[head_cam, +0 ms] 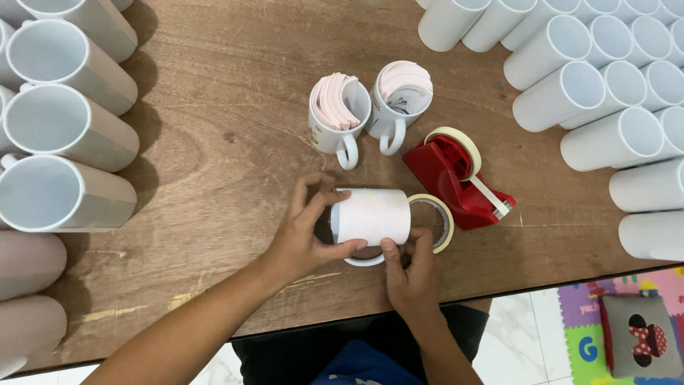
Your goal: The person applies clear adhesive tape to the exterior of white ceramic mugs. They hold each mug, rotate it, and smooth the tape around the body using a red tape dispenser. The person repeats this process on several mugs, placing each taped mug aside on the table.
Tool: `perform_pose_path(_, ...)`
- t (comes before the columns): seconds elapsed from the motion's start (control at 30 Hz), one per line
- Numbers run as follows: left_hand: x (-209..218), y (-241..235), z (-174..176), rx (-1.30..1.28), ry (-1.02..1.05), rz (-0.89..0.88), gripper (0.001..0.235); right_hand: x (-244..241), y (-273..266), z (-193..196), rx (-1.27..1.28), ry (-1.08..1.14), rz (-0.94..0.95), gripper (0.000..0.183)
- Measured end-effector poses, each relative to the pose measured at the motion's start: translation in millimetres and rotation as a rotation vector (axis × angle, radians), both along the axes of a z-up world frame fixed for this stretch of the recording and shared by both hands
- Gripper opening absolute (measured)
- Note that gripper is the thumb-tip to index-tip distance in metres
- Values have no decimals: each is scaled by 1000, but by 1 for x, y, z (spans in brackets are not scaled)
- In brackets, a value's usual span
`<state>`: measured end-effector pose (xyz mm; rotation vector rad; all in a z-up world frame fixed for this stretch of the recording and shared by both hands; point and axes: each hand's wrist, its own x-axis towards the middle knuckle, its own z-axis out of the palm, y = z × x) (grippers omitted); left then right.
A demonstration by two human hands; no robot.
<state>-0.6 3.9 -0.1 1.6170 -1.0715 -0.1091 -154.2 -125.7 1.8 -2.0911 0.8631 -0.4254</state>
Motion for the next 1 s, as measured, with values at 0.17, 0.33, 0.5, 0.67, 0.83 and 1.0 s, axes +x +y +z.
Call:
perform_pose_path(0.17, -5, 1, -3, 17, 40, 24, 63, 1, 0, 3, 41, -17, 16, 28)
perform_pose_path(0.33, -6, 1, -1, -80, 67, -61, 49, 0, -3, 1, 84, -113, 37, 27)
perform_pose_path(0.5, -10, 3, 15, -140, -198, -181, 31, -12, -14, 1, 105, -271, -156, 25)
perform_pose_path(0.67, -6, 10, 58, -228, -635, -305, 13, -11, -41, 28, 53, -358, 255, 63)
perform_pose_path(0.83, -12, 22, 75, -154, -788, -281, 13, 1, -47, 53, 121, -82, 653, 103)
perform_pose_path(1.0, -20, 46, 80, -39, -739, -155, 11, 15, -35, 56, -195, -158, 812, 84)
